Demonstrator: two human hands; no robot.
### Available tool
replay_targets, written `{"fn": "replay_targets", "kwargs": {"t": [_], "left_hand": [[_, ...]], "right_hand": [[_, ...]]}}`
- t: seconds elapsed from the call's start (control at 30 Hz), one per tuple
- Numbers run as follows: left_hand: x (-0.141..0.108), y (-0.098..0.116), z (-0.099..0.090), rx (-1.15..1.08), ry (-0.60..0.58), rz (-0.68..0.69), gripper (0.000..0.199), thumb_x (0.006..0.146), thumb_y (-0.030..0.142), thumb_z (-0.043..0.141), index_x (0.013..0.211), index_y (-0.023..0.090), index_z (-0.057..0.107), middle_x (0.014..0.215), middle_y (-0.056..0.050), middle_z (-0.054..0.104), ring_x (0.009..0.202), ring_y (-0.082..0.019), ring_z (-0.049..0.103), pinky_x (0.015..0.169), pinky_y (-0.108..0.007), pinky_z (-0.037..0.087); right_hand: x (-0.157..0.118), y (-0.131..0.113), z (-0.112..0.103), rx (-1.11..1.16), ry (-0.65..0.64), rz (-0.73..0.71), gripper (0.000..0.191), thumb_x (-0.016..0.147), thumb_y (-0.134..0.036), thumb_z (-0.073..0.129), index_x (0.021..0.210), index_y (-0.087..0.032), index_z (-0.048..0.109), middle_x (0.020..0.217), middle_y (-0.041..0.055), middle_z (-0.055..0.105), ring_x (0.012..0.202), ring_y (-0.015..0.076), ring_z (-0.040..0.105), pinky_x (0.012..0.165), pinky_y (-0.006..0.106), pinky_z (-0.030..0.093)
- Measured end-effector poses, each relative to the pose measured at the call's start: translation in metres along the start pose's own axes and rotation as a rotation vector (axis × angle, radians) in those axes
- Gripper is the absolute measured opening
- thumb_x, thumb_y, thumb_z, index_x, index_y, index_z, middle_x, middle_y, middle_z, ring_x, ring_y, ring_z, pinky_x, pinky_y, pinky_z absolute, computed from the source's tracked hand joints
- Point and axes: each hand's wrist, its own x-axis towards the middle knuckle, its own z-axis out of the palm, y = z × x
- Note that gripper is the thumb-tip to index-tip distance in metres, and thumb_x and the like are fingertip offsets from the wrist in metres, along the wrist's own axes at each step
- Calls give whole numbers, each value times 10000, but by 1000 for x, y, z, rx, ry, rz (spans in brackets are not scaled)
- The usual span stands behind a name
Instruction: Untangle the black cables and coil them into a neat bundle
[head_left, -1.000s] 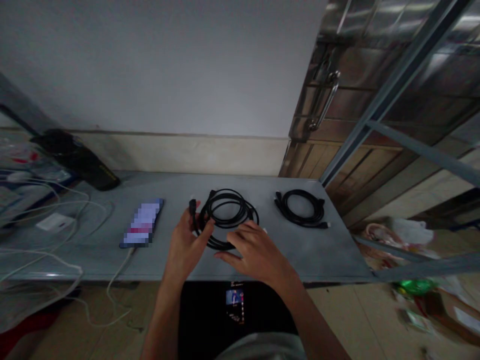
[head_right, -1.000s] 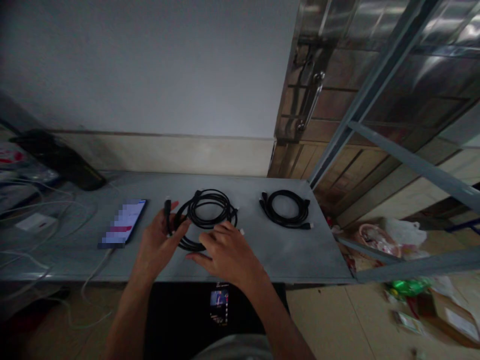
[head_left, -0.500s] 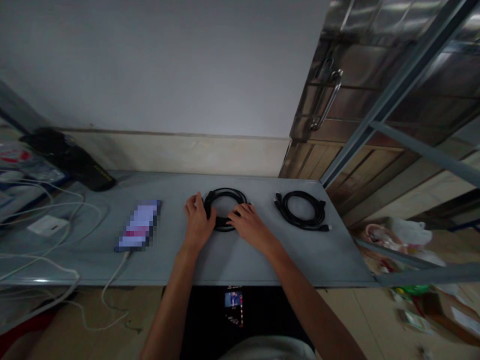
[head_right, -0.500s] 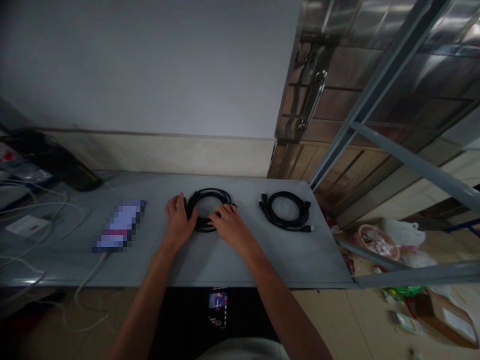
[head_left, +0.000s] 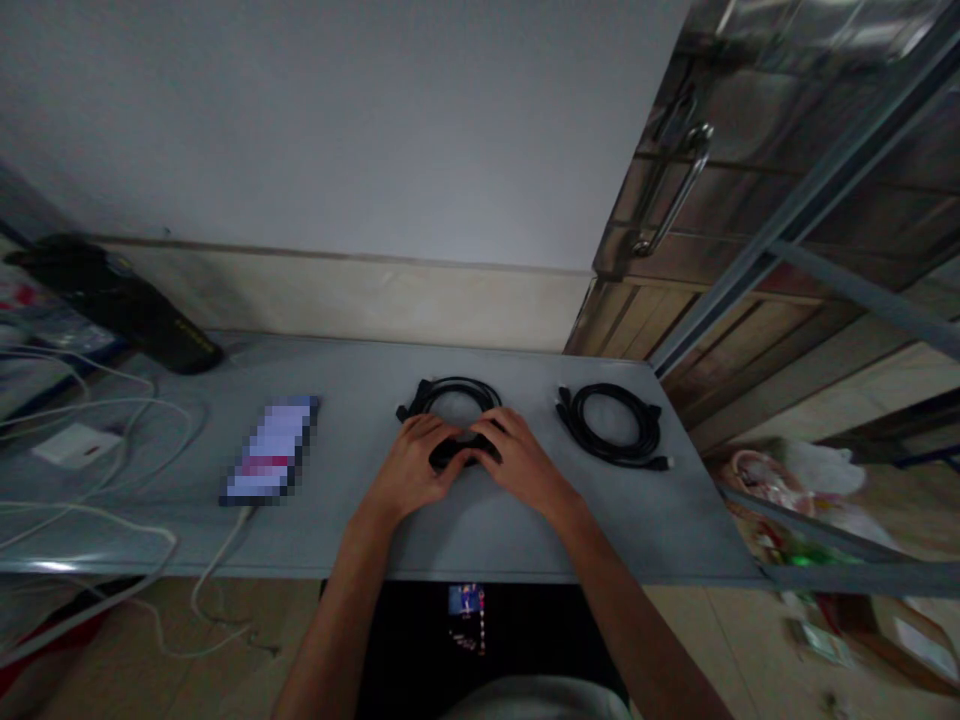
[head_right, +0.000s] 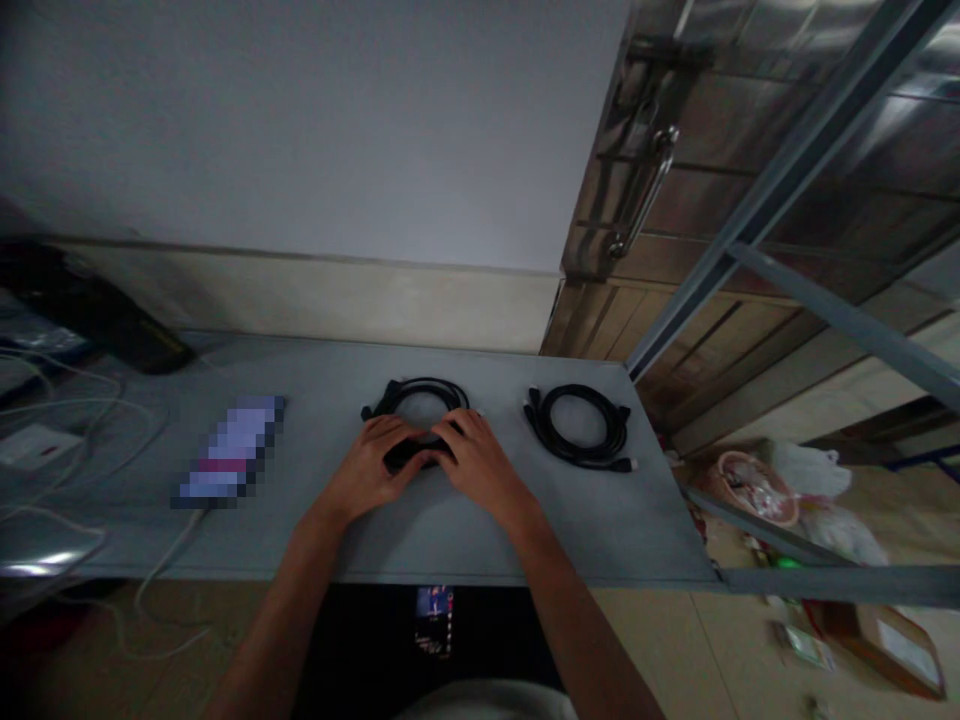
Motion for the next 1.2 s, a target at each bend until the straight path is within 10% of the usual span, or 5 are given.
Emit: {"fn": "replay_targets", "kwargs": {"t": [0.17, 0.43, 1.2], "left_hand": [[-3, -6, 4, 98, -14, 79, 78, 993, 275, 868, 1052, 230, 843, 1060, -77, 832, 1068, -314, 784, 1096, -546, 569], [-7, -9, 9, 119, -30, 92, 356, 922, 376, 981, 1197, 194, 845, 1207, -121, 826, 1167, -356, 781, 1103, -555, 604], [2, 6, 5, 74, 209, 154, 145, 1087, 361, 814, 1160, 237, 796, 1110, -65, 804, 1053, -268, 773, 1012, -461, 578]], "right_hand": [[-55, 30, -39, -206, 236, 172, 363, 1153, -440, 668, 1448, -233, 704, 1435, 171, 685, 1370, 367, 657, 1199, 572, 545], [-150, 72, -80, -531, 168, 355, 596, 1136, -713, 555, 1427, -209, 683, 1375, 192, 724, 1270, 404, 692, 1068, 567, 536], [-112, 101, -96, -408, 233, 458, 471, 1200, -569, 329, 1035, -263, 647, 1052, 182, 801, 983, 364, 781, 925, 508, 607]]}}
